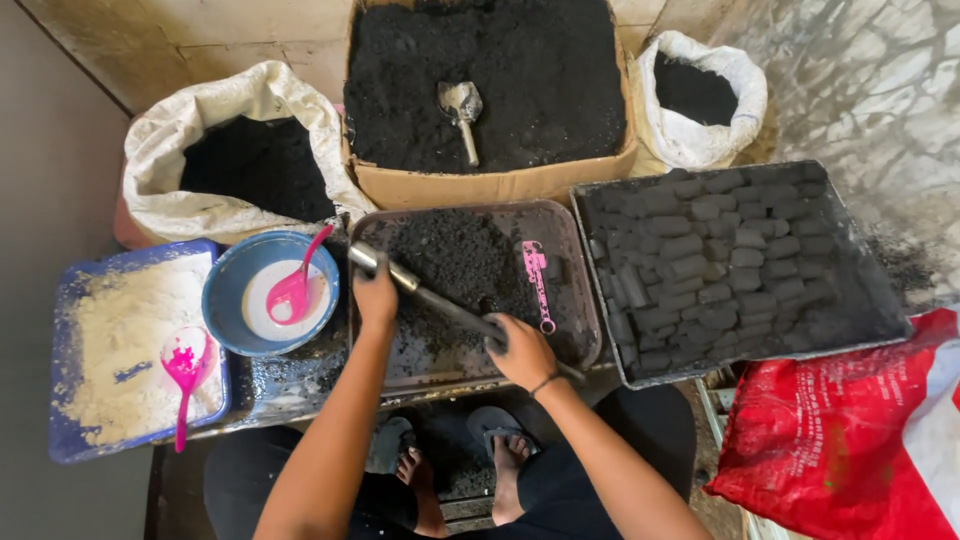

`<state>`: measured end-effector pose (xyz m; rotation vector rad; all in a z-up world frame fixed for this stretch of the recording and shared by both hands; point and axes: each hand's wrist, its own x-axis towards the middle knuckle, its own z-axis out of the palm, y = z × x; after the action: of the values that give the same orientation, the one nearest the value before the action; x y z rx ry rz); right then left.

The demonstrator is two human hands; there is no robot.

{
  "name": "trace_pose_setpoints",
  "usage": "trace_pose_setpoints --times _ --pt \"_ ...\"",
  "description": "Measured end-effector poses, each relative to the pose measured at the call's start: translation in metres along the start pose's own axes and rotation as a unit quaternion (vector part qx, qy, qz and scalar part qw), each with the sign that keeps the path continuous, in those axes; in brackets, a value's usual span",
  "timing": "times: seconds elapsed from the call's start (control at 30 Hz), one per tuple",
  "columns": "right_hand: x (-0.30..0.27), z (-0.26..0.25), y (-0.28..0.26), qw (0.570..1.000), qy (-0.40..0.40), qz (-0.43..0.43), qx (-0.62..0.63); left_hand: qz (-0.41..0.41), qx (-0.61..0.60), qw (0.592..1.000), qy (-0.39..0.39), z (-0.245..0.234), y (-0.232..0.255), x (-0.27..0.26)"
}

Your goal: The person uses a cylindrical metal mold and a hammer to compress a dark granular material into cylindrical briquettes. They repeatedly fill the mold, strike it to compact the contents, and eject the formed briquettes onto a tray.

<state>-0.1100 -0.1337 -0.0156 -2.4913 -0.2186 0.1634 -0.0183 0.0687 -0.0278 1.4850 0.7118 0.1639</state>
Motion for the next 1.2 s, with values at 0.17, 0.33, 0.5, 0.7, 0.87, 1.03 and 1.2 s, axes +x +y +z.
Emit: trace_pose_setpoints --times 0.17,0.33,0.5,0.7,0.87,1.03,1.2 --pt "-0.012 -0.021 0.021 0.987 0.08 0.08 0.116 0.08 0.027 0.996 -0.004 0.016 0.028 0.0" --pt "0.007 -0.026 0.041 0.959 0.143 0.187 0.159 0.084 0.151 0.979 -0.104 0.062 0.022 -0.025" --pt "0.028 -0.003 0.068 0.95 0.161 0.234 0.132 0.083 0.258 0.942 -0.2 0.104 -0.004 -0.058" --pt "0.038 0.008 0.083 0.93 0.168 0.326 0.023 0.136 0.396 0.875 -0.241 0.127 -0.004 -0.087" --pt "0.035 -0.002 0.089 0.935 0.208 0.285 -0.023 0.18 0.452 0.839 -0.242 0.146 -0.019 -0.082" --pt "0.035 -0.008 0.09 0.942 0.216 0.247 -0.065 0.172 0.444 0.842 -0.253 0.156 -0.022 -0.082" --pt "0.045 -0.019 0.099 0.941 0.208 0.25 -0.09 0.146 0.423 0.851 -0.274 0.151 -0.021 -0.074"
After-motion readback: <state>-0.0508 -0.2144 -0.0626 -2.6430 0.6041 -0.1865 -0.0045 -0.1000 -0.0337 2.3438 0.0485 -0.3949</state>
